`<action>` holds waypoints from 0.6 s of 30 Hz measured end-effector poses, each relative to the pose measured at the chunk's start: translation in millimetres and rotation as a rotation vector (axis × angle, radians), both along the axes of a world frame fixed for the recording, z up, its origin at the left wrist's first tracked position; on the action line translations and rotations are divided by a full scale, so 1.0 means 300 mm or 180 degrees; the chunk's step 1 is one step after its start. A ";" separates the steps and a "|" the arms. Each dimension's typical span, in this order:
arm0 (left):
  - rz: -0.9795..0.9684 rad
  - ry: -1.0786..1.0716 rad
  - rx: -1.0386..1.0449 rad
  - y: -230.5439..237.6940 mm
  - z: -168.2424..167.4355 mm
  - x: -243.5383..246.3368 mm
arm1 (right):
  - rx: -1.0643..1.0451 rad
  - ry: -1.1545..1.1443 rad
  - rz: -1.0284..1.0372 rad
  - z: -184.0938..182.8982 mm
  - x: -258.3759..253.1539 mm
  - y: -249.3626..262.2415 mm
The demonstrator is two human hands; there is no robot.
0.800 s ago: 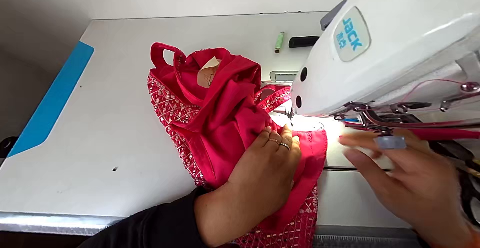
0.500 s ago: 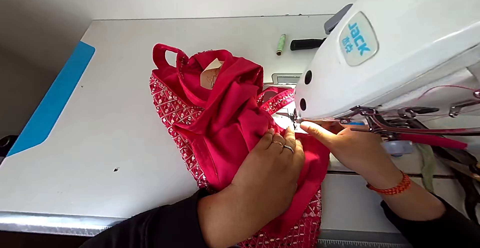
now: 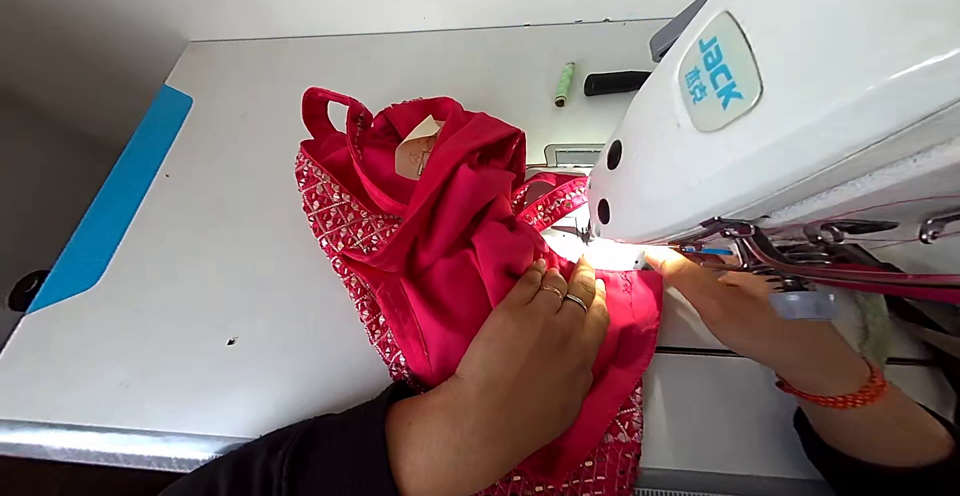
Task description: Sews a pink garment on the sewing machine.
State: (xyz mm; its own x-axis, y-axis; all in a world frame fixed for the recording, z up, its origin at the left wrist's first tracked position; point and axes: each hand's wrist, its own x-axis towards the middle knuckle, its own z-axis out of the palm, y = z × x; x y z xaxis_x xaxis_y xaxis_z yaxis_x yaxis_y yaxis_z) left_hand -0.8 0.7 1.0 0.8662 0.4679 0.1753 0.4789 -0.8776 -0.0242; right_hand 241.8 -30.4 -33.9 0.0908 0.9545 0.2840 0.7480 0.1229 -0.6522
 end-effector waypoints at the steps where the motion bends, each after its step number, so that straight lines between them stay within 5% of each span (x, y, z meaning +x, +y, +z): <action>1: -0.0022 -0.0005 0.0036 0.001 0.000 0.000 | 0.0092 0.0013 0.0082 0.011 0.002 -0.005; 11: -0.0118 -0.0019 0.0112 0.004 0.001 -0.003 | 0.0555 -0.0159 0.1754 0.031 -0.016 0.013; 18: -0.0053 -0.0012 -0.0017 0.003 0.004 -0.003 | -0.0231 -0.0973 -0.0013 -0.036 0.079 -0.001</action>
